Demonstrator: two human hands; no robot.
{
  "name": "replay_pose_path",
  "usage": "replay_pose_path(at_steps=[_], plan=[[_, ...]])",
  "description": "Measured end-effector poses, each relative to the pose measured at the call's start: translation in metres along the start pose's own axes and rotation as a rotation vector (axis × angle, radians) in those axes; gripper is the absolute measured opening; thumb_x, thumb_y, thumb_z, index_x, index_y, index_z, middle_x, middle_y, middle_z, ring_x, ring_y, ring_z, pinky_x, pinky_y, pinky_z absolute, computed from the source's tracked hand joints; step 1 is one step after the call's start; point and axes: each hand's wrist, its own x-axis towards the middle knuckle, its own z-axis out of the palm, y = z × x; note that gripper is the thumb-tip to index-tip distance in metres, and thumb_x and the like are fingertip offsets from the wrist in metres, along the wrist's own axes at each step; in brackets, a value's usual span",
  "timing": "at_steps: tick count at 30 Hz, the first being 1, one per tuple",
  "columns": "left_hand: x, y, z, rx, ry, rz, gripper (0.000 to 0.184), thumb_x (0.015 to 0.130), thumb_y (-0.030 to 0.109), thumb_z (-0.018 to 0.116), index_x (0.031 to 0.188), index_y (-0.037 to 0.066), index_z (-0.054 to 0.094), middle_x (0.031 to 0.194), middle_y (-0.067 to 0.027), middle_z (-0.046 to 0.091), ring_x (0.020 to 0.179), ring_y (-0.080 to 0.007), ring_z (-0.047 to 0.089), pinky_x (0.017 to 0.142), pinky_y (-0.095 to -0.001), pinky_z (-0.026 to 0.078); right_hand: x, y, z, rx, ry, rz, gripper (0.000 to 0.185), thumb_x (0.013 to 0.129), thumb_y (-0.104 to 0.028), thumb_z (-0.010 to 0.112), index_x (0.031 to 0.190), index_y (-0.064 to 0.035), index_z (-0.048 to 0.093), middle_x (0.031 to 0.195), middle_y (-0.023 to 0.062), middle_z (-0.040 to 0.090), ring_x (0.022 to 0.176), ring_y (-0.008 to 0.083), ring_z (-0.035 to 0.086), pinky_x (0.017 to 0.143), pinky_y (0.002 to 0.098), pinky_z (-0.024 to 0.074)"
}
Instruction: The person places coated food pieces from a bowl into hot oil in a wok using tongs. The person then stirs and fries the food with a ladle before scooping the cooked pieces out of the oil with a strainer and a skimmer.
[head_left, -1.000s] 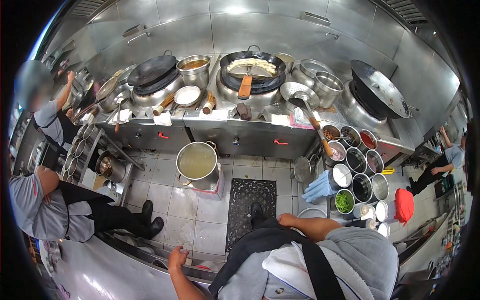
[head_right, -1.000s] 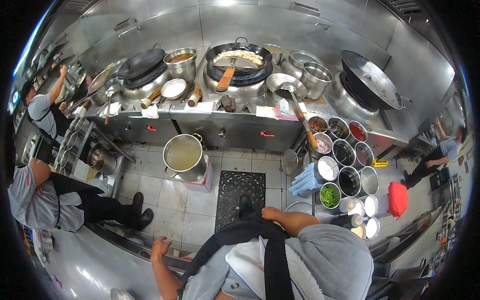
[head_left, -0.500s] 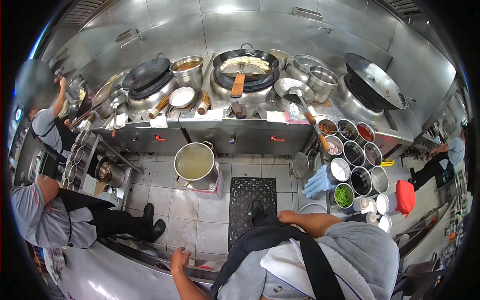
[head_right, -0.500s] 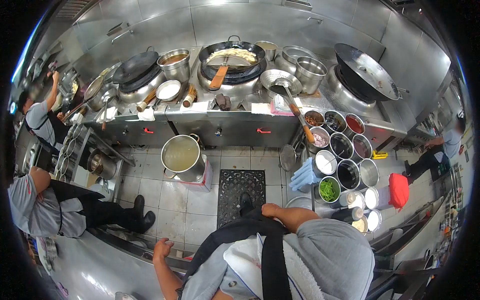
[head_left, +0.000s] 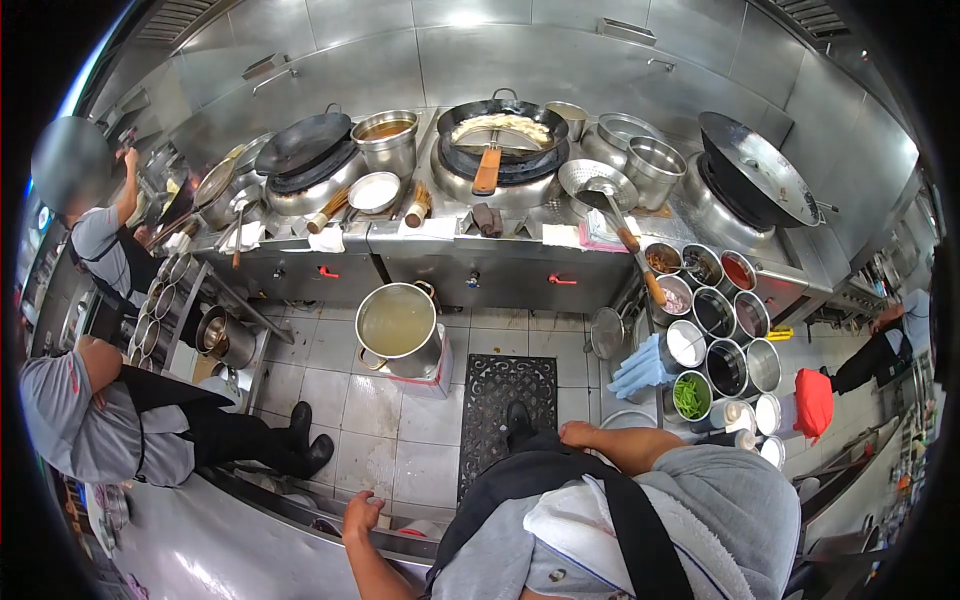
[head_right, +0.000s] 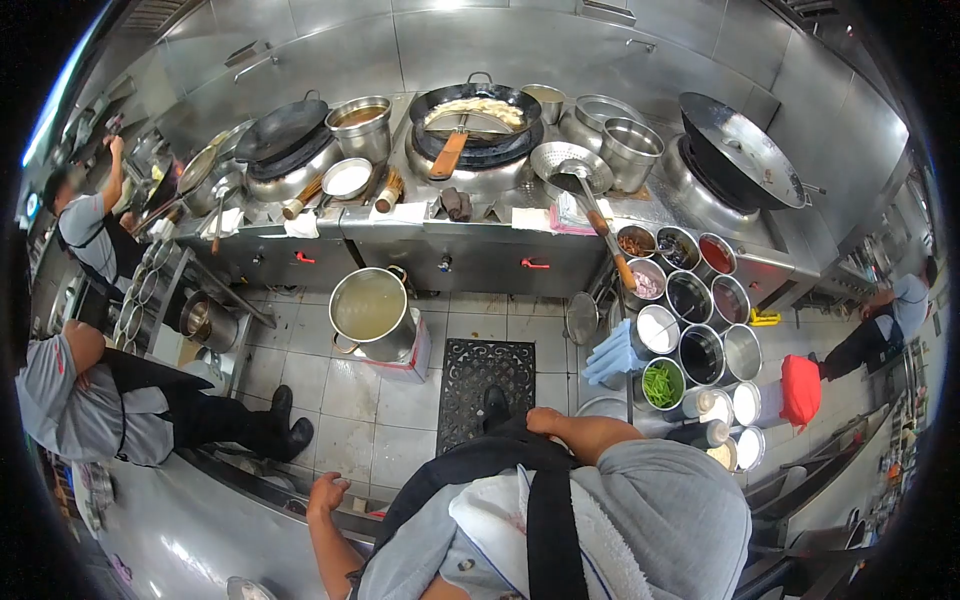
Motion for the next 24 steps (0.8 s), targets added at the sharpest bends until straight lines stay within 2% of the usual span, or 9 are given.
replay_pose_path(at_steps=[4, 7, 10, 13, 19, 24], plan=[[0.000, 0.000, 0.001, 0.041, 0.037, 0.049, 0.055, 0.084, 0.036, 0.070, 0.130, 0.007, 0.062, 0.124, -0.0248, 0.064, 0.120, -0.0385, 0.058, 0.102, -0.0437, 0.046, 0.003, 0.000, -0.003, -0.082, -0.055, -0.022, 0.029, 0.081, -0.015, 0.052, 0.094, 0.0003, 0.072, 0.092, 0.0222, 0.071, 0.074, 0.0339, 0.073, 0.069, 0.0464, 0.0601], [-0.004, 0.004, -0.002, 0.032, 0.018, 0.007, 0.055, 0.084, 0.035, 0.070, 0.130, 0.007, 0.062, 0.124, -0.0245, 0.064, 0.120, -0.0384, 0.059, 0.102, -0.0434, 0.046, -0.002, -0.004, -0.005, -0.047, -0.048, -0.031, 0.028, 0.081, -0.014, 0.052, 0.089, 0.0036, 0.071, 0.085, 0.0227, 0.071, 0.068, 0.0338, 0.072, 0.068, 0.0467, 0.0597], [-0.005, 0.005, -0.003, 0.022, 0.020, 0.010, 0.055, 0.084, 0.036, 0.070, 0.130, 0.006, 0.062, 0.124, -0.0243, 0.063, 0.120, -0.0384, 0.058, 0.102, -0.0435, 0.045, 0.001, -0.002, -0.003, -0.082, -0.035, -0.083, 0.026, 0.080, -0.013, 0.052, 0.089, 0.0027, 0.071, 0.081, 0.0211, 0.071, 0.066, 0.0339, 0.072, 0.066, 0.0459, 0.0597], [-0.004, 0.004, -0.003, 0.009, 0.023, 0.020, 0.056, 0.083, 0.036, 0.070, 0.130, 0.006, 0.062, 0.124, -0.0243, 0.063, 0.120, -0.0383, 0.058, 0.102, -0.0436, 0.045, 0.027, 0.012, 0.008, -0.061, -0.138, 0.058, 0.035, 0.079, -0.026, 0.063, 0.110, -0.0145, 0.070, 0.094, 0.0113, 0.072, 0.064, 0.0282, 0.071, 0.056, 0.0413, 0.0607], [-0.002, 0.002, -0.002, 0.015, 0.045, 0.022, 0.055, 0.084, 0.035, 0.071, 0.130, 0.006, 0.062, 0.125, -0.0239, 0.064, 0.120, -0.0383, 0.059, 0.102, -0.0434, 0.046, 0.018, 0.007, 0.005, 0.045, -0.101, 0.072, 0.034, 0.078, -0.026, 0.065, 0.109, -0.0145, 0.071, 0.094, 0.0108, 0.073, 0.065, 0.0283, 0.072, 0.057, 0.0415, 0.0614], [-0.008, 0.006, -0.005, -0.018, 0.064, 0.005, 0.054, 0.084, 0.034, 0.071, 0.129, 0.006, 0.062, 0.124, -0.0239, 0.064, 0.119, -0.0385, 0.059, 0.101, -0.0435, 0.046, 0.017, 0.003, 0.004, -0.007, -0.102, 0.091, 0.034, 0.077, -0.028, 0.067, 0.108, -0.0150, 0.071, 0.097, 0.0108, 0.072, 0.072, 0.0287, 0.072, 0.057, 0.0416, 0.0615]])
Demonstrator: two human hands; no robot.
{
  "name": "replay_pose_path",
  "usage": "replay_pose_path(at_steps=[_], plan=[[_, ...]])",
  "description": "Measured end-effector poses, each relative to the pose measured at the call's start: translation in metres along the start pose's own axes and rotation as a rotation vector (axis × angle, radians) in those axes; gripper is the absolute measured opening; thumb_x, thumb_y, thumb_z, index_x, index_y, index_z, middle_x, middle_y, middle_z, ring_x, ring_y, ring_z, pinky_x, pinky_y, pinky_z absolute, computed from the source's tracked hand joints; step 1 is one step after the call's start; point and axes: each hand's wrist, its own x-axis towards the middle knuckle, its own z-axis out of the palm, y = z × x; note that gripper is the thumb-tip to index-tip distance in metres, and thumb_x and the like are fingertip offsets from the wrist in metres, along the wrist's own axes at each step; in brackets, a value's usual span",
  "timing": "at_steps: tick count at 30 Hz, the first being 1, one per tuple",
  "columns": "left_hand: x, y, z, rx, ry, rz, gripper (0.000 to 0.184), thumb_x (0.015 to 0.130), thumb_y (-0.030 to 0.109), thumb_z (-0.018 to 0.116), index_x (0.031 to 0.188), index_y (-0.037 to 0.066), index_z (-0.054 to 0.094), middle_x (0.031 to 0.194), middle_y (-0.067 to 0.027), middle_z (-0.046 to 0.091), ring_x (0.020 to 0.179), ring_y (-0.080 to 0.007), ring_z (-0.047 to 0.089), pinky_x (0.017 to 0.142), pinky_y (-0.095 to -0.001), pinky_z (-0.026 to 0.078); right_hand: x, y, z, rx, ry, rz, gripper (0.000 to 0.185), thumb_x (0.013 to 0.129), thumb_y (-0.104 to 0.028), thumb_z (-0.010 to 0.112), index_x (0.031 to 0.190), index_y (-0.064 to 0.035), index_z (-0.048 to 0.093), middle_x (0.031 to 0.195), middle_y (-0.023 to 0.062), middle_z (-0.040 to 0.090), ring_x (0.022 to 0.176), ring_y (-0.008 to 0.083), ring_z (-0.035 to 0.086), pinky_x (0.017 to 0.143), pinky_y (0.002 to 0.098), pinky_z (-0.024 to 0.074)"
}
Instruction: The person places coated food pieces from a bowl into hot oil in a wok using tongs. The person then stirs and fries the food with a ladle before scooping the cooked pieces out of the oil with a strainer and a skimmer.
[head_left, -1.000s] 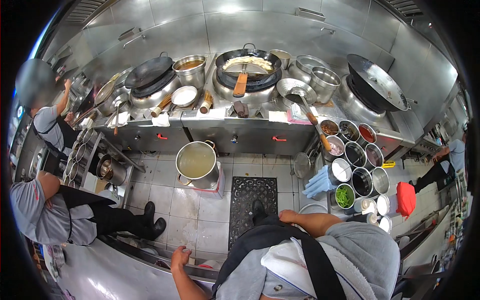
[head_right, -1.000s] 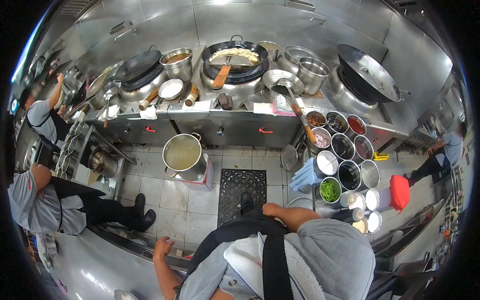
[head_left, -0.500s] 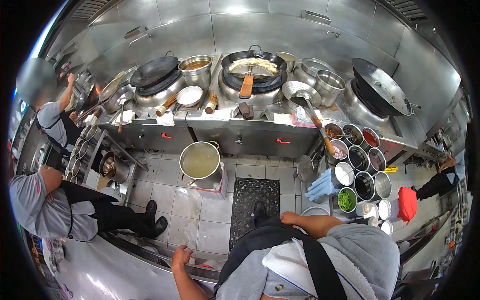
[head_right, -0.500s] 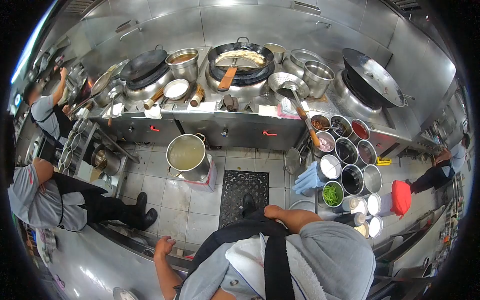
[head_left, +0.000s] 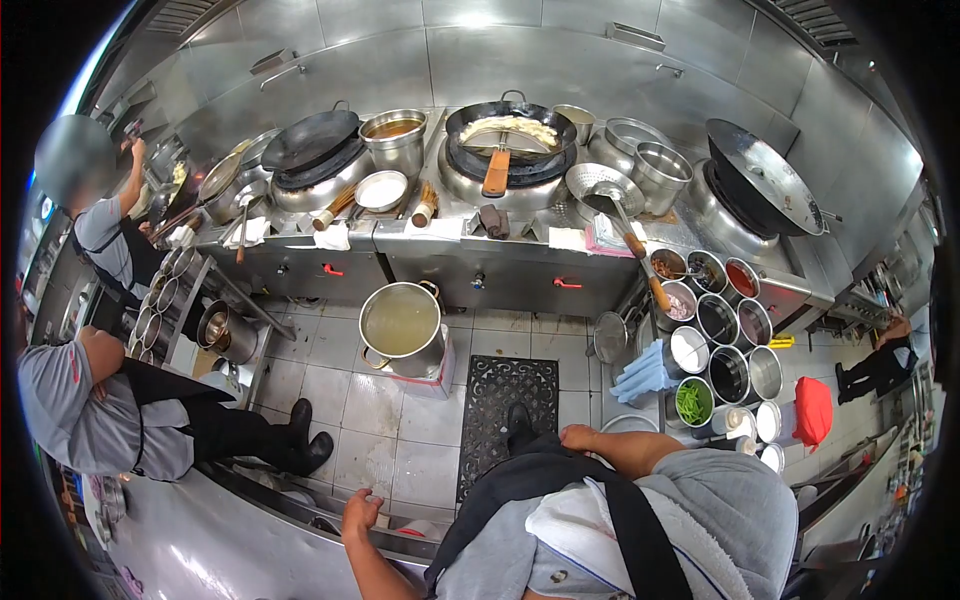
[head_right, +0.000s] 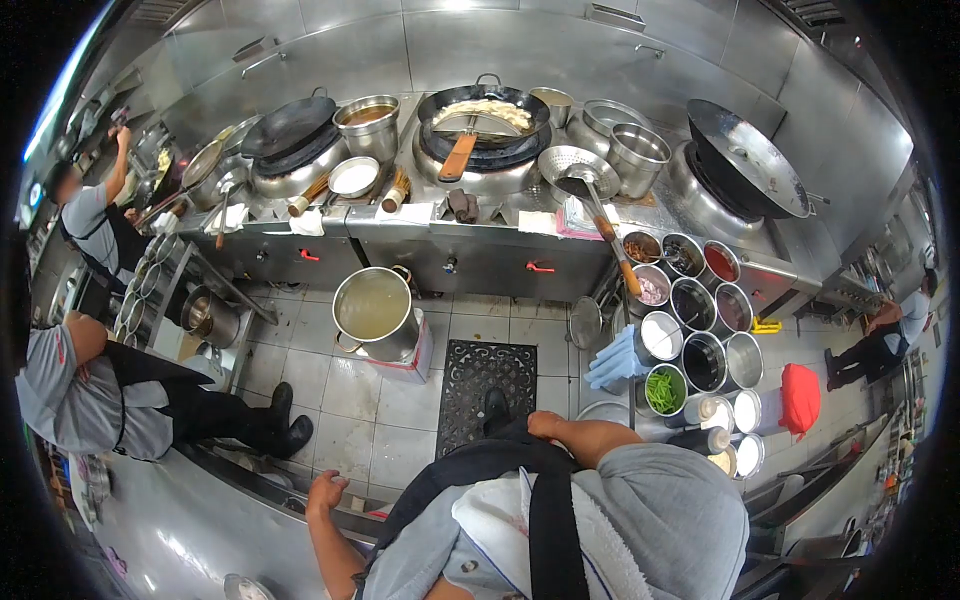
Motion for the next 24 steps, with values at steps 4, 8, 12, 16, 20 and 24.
replay_pose_path(at_steps=[4, 8, 12, 16, 20, 24], plan=[[0.000, 0.000, 0.000, 0.010, 0.006, 0.013, 0.054, 0.084, 0.034, 0.071, 0.129, 0.006, 0.062, 0.123, -0.0241, 0.064, 0.119, -0.0387, 0.059, 0.101, -0.0436, 0.046, 0.002, 0.003, 0.002, -0.063, 0.017, -0.038, 0.035, 0.076, -0.030, 0.067, 0.107, -0.0156, 0.071, 0.101, 0.0115, 0.072, 0.078, 0.0301, 0.072, 0.064, 0.0425, 0.0615], [0.001, 0.000, 0.000, 0.009, 0.007, 0.018, 0.054, 0.084, 0.034, 0.071, 0.129, 0.006, 0.062, 0.122, -0.0244, 0.065, 0.118, -0.0388, 0.060, 0.100, -0.0440, 0.047, 0.030, 0.019, 0.015, -0.075, 0.030, -0.059, 0.036, 0.075, -0.031, 0.067, 0.107, -0.0156, 0.071, 0.102, 0.0118, 0.072, 0.084, 0.0315, 0.072, 0.076, 0.0430, 0.0591], [0.001, -0.001, 0.001, 0.004, 0.020, 0.033, 0.054, 0.084, 0.035, 0.071, 0.127, 0.004, 0.063, 0.118, -0.0240, 0.067, 0.115, -0.0374, 0.062, 0.100, -0.0426, 0.047, 0.029, 0.019, 0.015, -0.130, 0.023, -0.079, 0.035, 0.075, -0.031, 0.067, 0.106, -0.0155, 0.072, 0.103, 0.0117, 0.072, 0.086, 0.0307, 0.072, 0.079, 0.0427, 0.0581], [0.006, -0.008, 0.005, -0.017, 0.013, 0.021, 0.053, 0.083, 0.034, 0.071, 0.127, 0.006, 0.063, 0.121, -0.0246, 0.065, 0.118, -0.0389, 0.060, 0.100, -0.0440, 0.047, 0.010, 0.008, 0.008, -0.097, 0.036, -0.049, 0.034, 0.076, -0.031, 0.066, 0.106, -0.0155, 0.072, 0.102, 0.0118, 0.072, 0.084, 0.0291, 0.072, 0.073, 0.0427, 0.0593], [0.004, -0.005, 0.004, 0.008, 0.018, 0.026, 0.055, 0.084, 0.036, 0.071, 0.128, 0.003, 0.062, 0.120, -0.0244, 0.066, 0.117, -0.0371, 0.061, 0.101, -0.0421, 0.046, 0.013, 0.011, 0.009, -0.065, 0.051, -0.040, 0.034, 0.076, -0.031, 0.067, 0.106, -0.0155, 0.072, 0.102, 0.0117, 0.072, 0.084, 0.0285, 0.072, 0.069, 0.0425, 0.0600], [0.001, 0.000, 0.001, -0.004, 0.002, 0.008, 0.055, 0.084, 0.035, 0.071, 0.128, 0.003, 0.062, 0.121, -0.0243, 0.066, 0.118, -0.0373, 0.060, 0.101, -0.0422, 0.046, 0.009, 0.008, 0.007, -0.077, 0.048, -0.040, 0.033, 0.077, -0.031, 0.066, 0.106, -0.0157, 0.072, 0.102, 0.0117, 0.072, 0.084, 0.0290, 0.072, 0.069, 0.0428, 0.0599]])
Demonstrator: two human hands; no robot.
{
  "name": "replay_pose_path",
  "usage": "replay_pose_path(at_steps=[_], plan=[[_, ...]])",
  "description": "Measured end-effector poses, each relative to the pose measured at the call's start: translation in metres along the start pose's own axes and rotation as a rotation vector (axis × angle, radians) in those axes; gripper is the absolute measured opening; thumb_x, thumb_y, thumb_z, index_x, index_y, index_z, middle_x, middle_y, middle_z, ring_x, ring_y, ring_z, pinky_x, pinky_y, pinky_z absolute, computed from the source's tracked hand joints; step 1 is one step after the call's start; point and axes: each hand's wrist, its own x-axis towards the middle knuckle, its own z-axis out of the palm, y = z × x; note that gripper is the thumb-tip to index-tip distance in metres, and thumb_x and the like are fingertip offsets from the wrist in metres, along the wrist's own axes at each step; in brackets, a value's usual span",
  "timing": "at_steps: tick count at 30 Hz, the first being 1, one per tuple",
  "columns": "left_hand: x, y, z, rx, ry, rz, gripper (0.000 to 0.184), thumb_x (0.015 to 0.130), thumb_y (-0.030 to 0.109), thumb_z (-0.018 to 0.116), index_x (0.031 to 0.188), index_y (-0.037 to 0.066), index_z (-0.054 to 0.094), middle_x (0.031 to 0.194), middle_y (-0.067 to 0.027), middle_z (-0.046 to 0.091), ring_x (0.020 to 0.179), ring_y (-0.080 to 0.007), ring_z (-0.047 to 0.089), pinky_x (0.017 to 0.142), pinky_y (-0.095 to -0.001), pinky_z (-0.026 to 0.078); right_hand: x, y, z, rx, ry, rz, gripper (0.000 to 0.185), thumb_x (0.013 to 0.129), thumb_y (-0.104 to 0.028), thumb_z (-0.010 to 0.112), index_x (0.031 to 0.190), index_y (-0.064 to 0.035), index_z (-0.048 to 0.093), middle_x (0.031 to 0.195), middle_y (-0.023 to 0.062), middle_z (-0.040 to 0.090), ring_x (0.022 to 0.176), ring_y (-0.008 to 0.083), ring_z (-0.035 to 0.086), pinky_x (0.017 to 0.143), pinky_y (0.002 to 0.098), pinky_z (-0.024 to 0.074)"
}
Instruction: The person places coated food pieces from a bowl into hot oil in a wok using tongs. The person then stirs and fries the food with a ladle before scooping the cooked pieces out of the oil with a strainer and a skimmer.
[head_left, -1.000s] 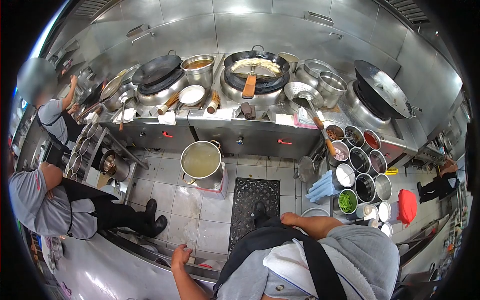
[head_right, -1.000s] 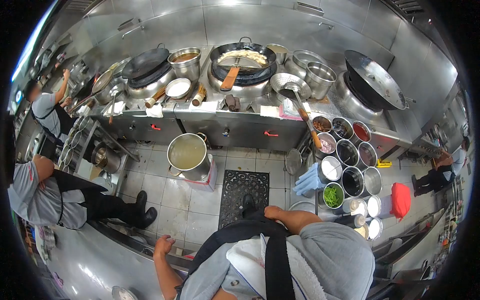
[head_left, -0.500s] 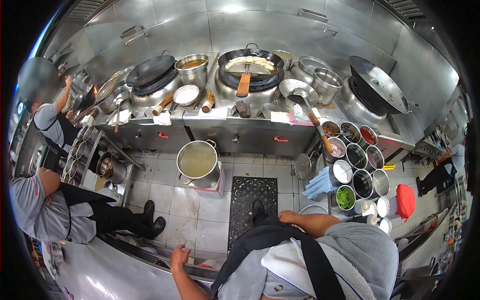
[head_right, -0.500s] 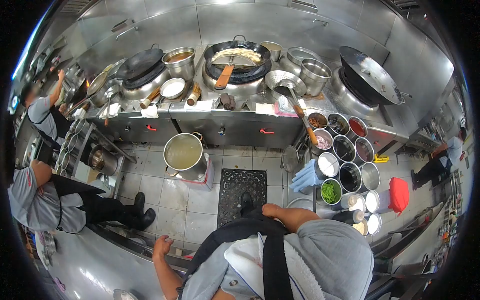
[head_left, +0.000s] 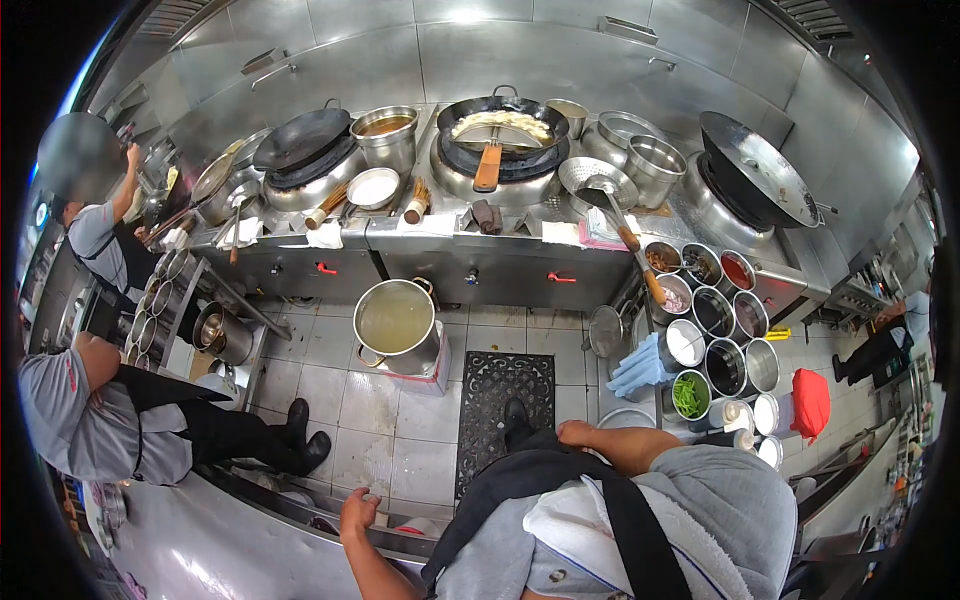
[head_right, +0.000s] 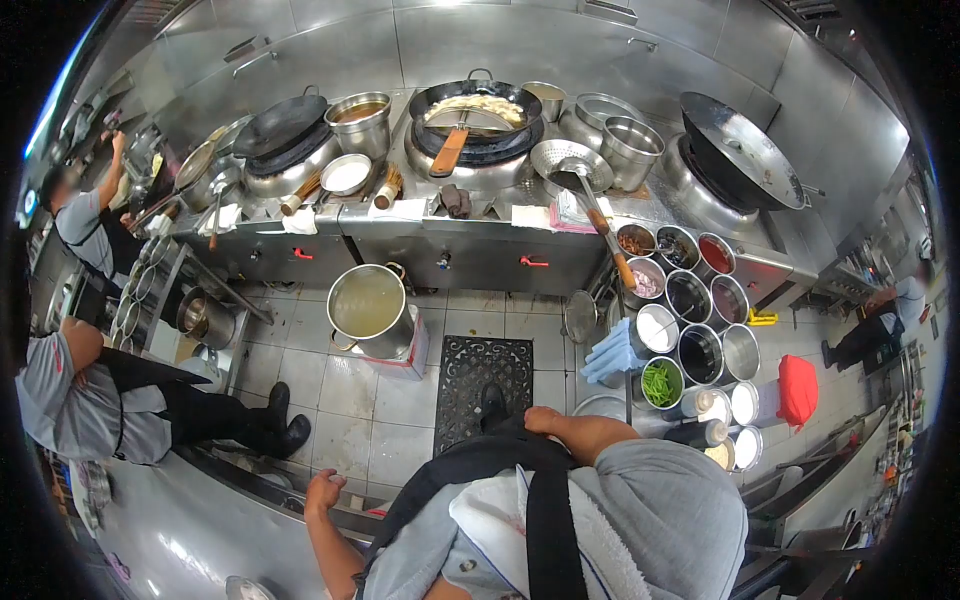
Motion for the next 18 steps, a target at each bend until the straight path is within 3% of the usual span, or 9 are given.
replay_pose_path(at_steps=[7, 10, 18], plan=[[-0.003, 0.004, -0.003, -0.016, 0.001, -0.010, 0.055, 0.084, 0.035, 0.071, 0.126, 0.002, 0.063, 0.122, -0.0241, 0.065, 0.118, -0.0376, 0.060, 0.102, -0.0423, 0.045, 0.017, 0.013, 0.012, -0.084, 0.051, -0.098, 0.031, 0.077, -0.032, 0.065, 0.104, -0.0165, 0.072, 0.099, 0.0119, 0.073, 0.083, 0.0297, 0.072, 0.074, 0.0434, 0.0586], [-0.001, 0.002, -0.002, 0.001, 0.018, 0.016, 0.055, 0.083, 0.034, 0.072, 0.130, 0.006, 0.062, 0.120, -0.0245, 0.066, 0.117, -0.0382, 0.061, 0.100, -0.0438, 0.047, -0.010, -0.004, -0.003, -0.020, 0.058, -0.090, 0.030, 0.079, -0.017, 0.053, 0.096, -0.0030, 0.073, 0.093, 0.0197, 0.072, 0.078, 0.0358, 0.072, 0.072, 0.0471, 0.0594], [-0.001, 0.002, -0.001, -0.020, 0.002, -0.013, 0.054, 0.083, 0.034, 0.071, 0.126, 0.004, 0.063, 0.122, -0.0233, 0.065, 0.119, -0.0374, 0.060, 0.103, -0.0420, 0.045, -0.007, -0.003, -0.003, -0.013, 0.025, -0.086, 0.028, 0.077, -0.016, 0.054, 0.091, -0.0028, 0.074, 0.089, 0.0213, 0.072, 0.075, 0.0362, 0.072, 0.072, 0.0482, 0.0585]])
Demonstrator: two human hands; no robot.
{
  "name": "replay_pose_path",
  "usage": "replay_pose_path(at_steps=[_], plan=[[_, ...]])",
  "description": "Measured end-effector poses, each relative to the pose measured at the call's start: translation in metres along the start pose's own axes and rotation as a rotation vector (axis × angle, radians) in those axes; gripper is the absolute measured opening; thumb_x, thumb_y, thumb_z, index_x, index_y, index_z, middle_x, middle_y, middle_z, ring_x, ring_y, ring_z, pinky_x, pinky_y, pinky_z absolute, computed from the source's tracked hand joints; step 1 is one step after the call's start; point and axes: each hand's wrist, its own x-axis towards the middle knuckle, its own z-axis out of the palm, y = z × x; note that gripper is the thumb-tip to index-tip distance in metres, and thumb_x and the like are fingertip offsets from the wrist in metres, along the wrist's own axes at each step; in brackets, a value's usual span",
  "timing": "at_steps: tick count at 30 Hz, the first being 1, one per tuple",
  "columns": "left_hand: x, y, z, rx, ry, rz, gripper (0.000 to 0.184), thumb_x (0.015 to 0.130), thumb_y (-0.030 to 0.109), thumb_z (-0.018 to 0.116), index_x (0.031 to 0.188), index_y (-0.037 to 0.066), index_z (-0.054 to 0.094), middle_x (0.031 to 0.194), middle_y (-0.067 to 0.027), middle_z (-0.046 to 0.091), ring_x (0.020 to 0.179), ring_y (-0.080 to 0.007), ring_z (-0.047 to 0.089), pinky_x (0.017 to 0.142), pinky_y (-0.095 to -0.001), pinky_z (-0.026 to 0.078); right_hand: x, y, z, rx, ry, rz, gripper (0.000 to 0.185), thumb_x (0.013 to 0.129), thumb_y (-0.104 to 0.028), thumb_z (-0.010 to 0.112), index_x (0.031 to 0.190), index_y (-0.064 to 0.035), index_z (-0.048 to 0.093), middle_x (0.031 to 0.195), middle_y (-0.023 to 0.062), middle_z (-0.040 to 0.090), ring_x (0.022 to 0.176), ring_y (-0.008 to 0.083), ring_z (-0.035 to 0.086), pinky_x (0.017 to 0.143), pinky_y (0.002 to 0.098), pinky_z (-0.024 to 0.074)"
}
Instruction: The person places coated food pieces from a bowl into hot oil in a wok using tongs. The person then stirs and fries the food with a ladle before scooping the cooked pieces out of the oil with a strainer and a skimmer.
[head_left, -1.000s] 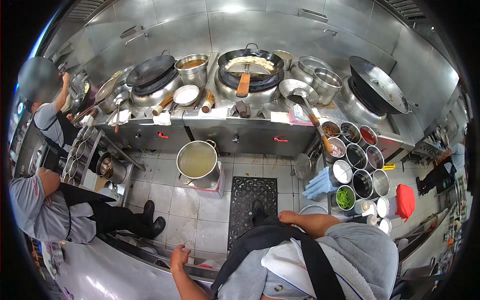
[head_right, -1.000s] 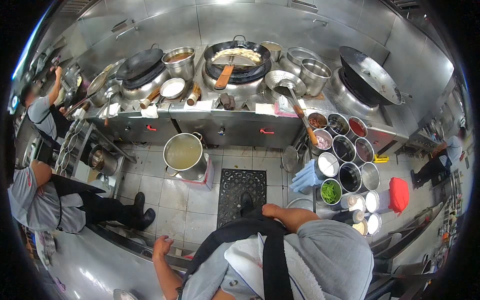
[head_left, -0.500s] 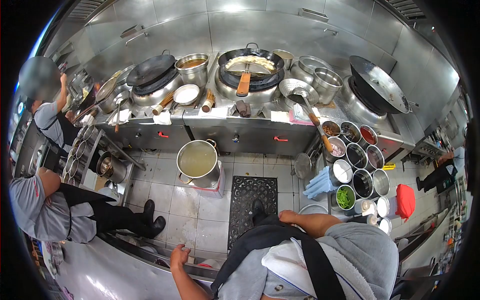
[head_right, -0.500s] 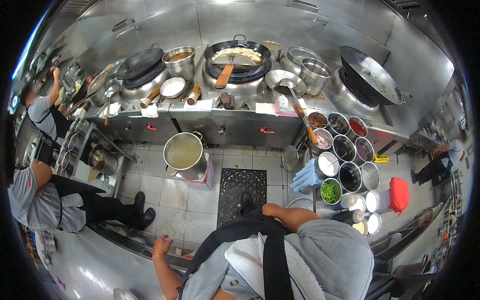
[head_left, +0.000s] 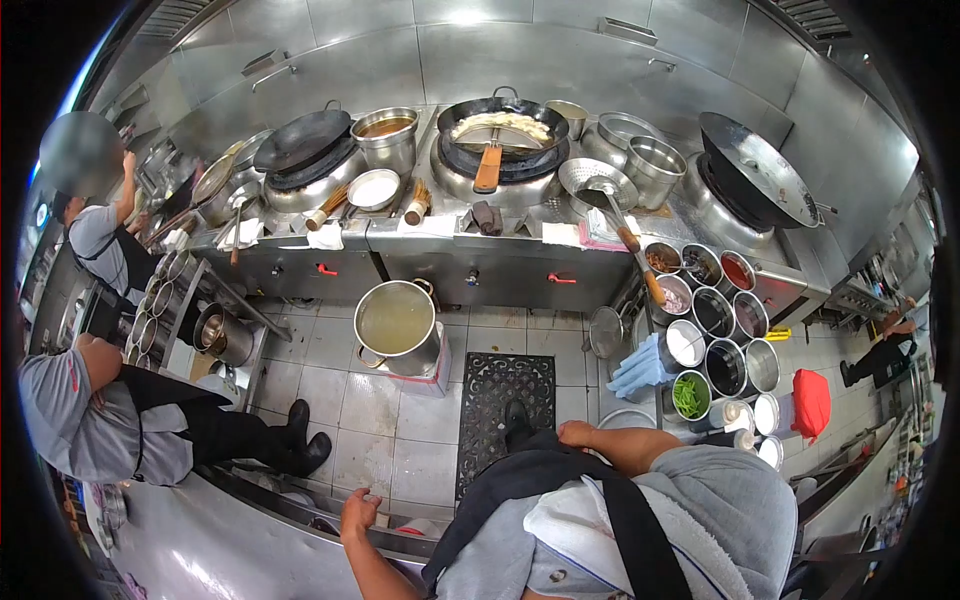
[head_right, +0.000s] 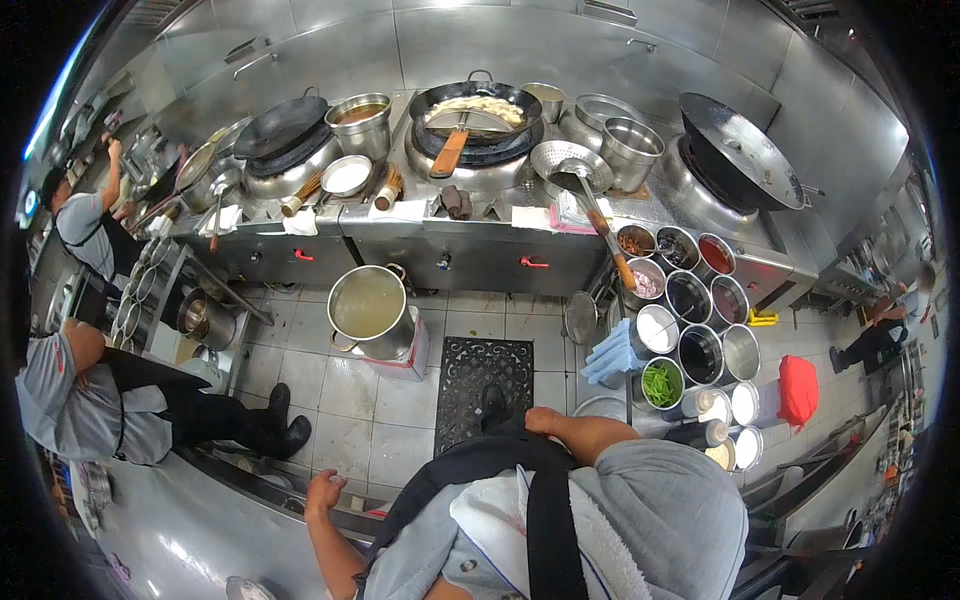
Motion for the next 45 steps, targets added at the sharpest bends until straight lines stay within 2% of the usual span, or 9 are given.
replay_pose_path(at_steps=[13, 16, 18, 20, 24, 30, 34, 37, 45], plan=[[0.004, -0.005, 0.003, 0.023, -0.009, 0.019, 0.054, 0.084, 0.034, 0.071, 0.129, 0.006, 0.062, 0.122, -0.0246, 0.065, 0.117, -0.0391, 0.060, 0.100, -0.0440, 0.047, -0.012, -0.010, -0.008, 0.001, -0.014, 0.031, 0.028, 0.078, -0.015, 0.052, 0.094, -0.0040, 0.073, 0.093, 0.0201, 0.072, 0.077, 0.0339, 0.072, 0.072, 0.0464, 0.0575], [0.005, -0.007, 0.004, 0.014, -0.003, 0.018, 0.055, 0.084, 0.036, 0.070, 0.127, 0.003, 0.063, 0.120, -0.0246, 0.066, 0.117, -0.0378, 0.061, 0.101, -0.0426, 0.046, -0.008, -0.023, -0.014, -0.056, 0.061, -0.163, 0.027, 0.083, -0.021, 0.058, 0.098, -0.0045, 0.072, 0.095, 0.0207, 0.071, 0.080, 0.0334, 0.072, 0.069, 0.0455, 0.0573], [0.004, -0.006, 0.004, 0.011, -0.010, 0.005, 0.055, 0.083, 0.035, 0.071, 0.128, 0.005, 0.062, 0.122, -0.0245, 0.065, 0.117, -0.0385, 0.060, 0.101, -0.0435, 0.046, -0.010, -0.051, -0.024, 0.168, 0.215, -0.483, 0.032, 0.087, -0.033, 0.065, 0.099, -0.0042, 0.071, 0.090, 0.0154, 0.071, 0.079, 0.0266, 0.070, 0.068, 0.0405, 0.0556], [0.005, -0.005, 0.006, 0.014, -0.020, -0.006, 0.055, 0.083, 0.034, 0.072, 0.129, 0.006, 0.062, 0.123, -0.0245, 0.064, 0.118, -0.0386, 0.060, 0.100, -0.0437, 0.046, -0.037, -0.107, -0.062, 0.592, -0.301, -0.405, 0.039, 0.090, -0.043, 0.067, 0.097, -0.0043, 0.070, 0.084, 0.0076, 0.069, 0.078, 0.0191, 0.065, 0.069, 0.0364, 0.0519], [0.012, -0.010, 0.009, -0.029, -0.073, -0.058, 0.055, 0.083, 0.035, 0.072, 0.129, 0.006, 0.062, 0.123, -0.0246, 0.064, 0.118, -0.0384, 0.060, 0.101, -0.0433, 0.046, -0.085, -0.196, -0.104, 0.144, -0.450, -0.978, 0.040, 0.096, -0.043, 0.062, 0.097, -0.0028, 0.067, 0.084, 0.0058, 0.065, 0.081, 0.0154, 0.059, 0.073, 0.0352, 0.0476], [0.020, -0.027, 0.022, -0.062, -0.083, -0.053, 0.055, 0.083, 0.036, 0.072, 0.127, 0.006, 0.063, 0.122, -0.0247, 0.065, 0.118, -0.0383, 0.060, 0.100, -0.0432, 0.047, -0.073, -0.228, -0.070, 0.025, -0.597, -0.846, 0.057, 0.096, -0.056, 0.054, 0.100, -0.0014, 0.068, 0.095, 0.0131, 0.069, 0.090, 0.0215, 0.063, 0.078, 0.0388, 0.0481], [0.028, -0.031, 0.025, -0.057, -0.100, -0.064, 0.054, 0.083, 0.036, 0.072, 0.126, 0.005, 0.063, 0.123, -0.0248, 0.064, 0.119, -0.0382, 0.059, 0.101, -0.0432, 0.046, -0.110, -0.236, -0.101, -0.191, -0.439, -0.872, 0.062, 0.095, -0.061, 0.050, 0.101, -0.0011, 0.067, 0.098, 0.0191, 0.069, 0.095, 0.0328, 0.065, 0.082, 0.0445, 0.0485], [0.037, -0.039, 0.028, 0.066, -0.025, 0.097, 0.054, 0.083, 0.028, 0.072, 0.129, 0.002, 0.060, 0.092, -0.0192, 0.072, 0.071, -0.0247, 0.070, 0.065, -0.0377, 0.057, -0.121, -0.236, -0.119, -0.223, -0.445, -0.874, 0.063, 0.095, -0.062, 0.050, 0.105, -0.0015, 0.067, 0.101, 0.0210, 0.068, 0.099, 0.0368, 0.064, 0.085, 0.0463, 0.0485], [0.041, -0.048, 0.034, 0.031, 0.003, 0.103, 0.053, 0.084, 0.027, 0.073, 0.129, 0.002, 0.060, 0.087, -0.0181, 0.072, 0.068, -0.0235, 0.069, 0.061, -0.0365, 0.056, -0.116, -0.229, -0.105, -0.071, -0.392, -0.859, 0.065, 0.094, -0.063, 0.051, 0.112, -0.0031, 0.067, 0.106, 0.0191, 0.069, 0.102, 0.0350, 0.065, 0.087, 0.0436, 0.0493]])
